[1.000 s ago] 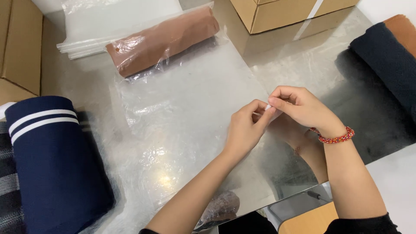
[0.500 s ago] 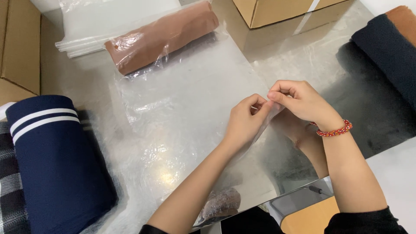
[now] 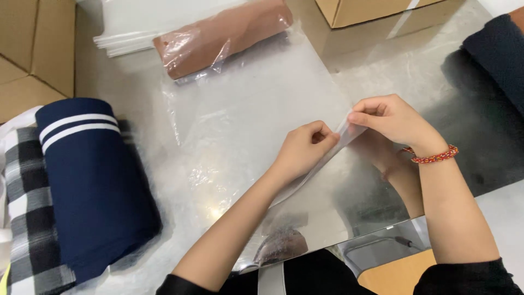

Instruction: The person writes on a yellow sticky note with a pencil and places it on a cardboard box tied with a white ribbon. They then move the box aside and place a rolled brown fabric item into a clear plastic bag, sealing it on a metal table.

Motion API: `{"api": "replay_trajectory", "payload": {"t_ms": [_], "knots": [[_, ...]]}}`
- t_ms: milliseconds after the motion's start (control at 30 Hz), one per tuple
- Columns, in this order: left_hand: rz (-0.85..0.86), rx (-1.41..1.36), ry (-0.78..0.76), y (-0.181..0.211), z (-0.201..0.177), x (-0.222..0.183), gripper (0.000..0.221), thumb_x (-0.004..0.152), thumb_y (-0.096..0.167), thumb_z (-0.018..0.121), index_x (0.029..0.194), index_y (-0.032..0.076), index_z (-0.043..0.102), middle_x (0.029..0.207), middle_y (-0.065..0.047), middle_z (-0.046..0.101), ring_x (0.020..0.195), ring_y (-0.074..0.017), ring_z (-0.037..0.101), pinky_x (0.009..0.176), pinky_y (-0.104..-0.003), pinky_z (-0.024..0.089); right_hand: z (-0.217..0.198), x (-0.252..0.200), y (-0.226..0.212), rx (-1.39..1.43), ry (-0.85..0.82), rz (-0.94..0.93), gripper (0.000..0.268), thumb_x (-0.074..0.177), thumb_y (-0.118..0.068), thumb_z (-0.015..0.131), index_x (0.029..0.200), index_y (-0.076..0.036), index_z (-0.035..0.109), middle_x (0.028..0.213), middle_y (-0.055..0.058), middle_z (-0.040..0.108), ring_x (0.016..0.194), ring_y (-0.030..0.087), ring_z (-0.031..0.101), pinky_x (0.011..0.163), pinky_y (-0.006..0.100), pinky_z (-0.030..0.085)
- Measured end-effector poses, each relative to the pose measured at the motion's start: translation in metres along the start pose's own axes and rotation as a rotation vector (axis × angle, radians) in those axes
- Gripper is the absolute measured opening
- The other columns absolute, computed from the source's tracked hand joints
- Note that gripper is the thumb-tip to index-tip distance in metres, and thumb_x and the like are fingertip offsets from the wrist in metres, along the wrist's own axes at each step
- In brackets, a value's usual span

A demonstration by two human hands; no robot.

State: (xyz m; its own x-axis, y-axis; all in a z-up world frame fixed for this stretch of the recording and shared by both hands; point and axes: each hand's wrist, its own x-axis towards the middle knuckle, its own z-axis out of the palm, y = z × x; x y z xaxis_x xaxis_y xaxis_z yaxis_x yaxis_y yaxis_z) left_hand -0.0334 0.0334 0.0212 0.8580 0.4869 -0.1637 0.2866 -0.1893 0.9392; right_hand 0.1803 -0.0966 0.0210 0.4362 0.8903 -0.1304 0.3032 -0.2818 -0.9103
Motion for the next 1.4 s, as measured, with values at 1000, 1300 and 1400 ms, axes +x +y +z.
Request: {"api": "replay_trajectory", "payload": {"t_ms": [1000,1300,1400], "knots": [[0.245,0.415,0.017,0.023,0.003,0.002,0.036,0.099,0.034,0.058,0.092,0.008,0.083,0.083,-0.009,0.082,0.07,-0.0264,0.075,0.061,-0.038,0.057,-0.009,0.006,0.019,0.013,-0.006,-0.102,0.018,0.086,0.007,0.076,0.103,0.003,0.081,0.086,0.009,0.076,0.072,0.011,0.058,0.065,0.021,0.044],[0.246,0.414,0.035,0.024,0.0,0.008,0.031,0.097,0.027,0.059,0.088,0.007,0.083,0.076,-0.01,0.08,0.061,-0.0258,0.074,0.057,-0.037,0.057,-0.009,0.009,0.02,-0.002,-0.055,-0.044,0.008,0.091,0.005,0.075,0.093,0.007,0.083,0.082,0.013,0.078,0.072,0.017,0.063,0.067,0.026,0.05],[0.188,0.405,0.016,0.032,-0.004,0.002,0.033,0.097,0.026,0.056,0.087,0.007,0.081,0.074,-0.009,0.079,0.059,-0.0239,0.072,0.056,-0.034,0.056,-0.009,0.01,0.022,0.039,-0.06,-0.044,0.007,0.094,0.003,0.074,0.093,0.006,0.08,0.083,0.011,0.076,0.077,0.015,0.063,0.072,0.026,0.05]]}}
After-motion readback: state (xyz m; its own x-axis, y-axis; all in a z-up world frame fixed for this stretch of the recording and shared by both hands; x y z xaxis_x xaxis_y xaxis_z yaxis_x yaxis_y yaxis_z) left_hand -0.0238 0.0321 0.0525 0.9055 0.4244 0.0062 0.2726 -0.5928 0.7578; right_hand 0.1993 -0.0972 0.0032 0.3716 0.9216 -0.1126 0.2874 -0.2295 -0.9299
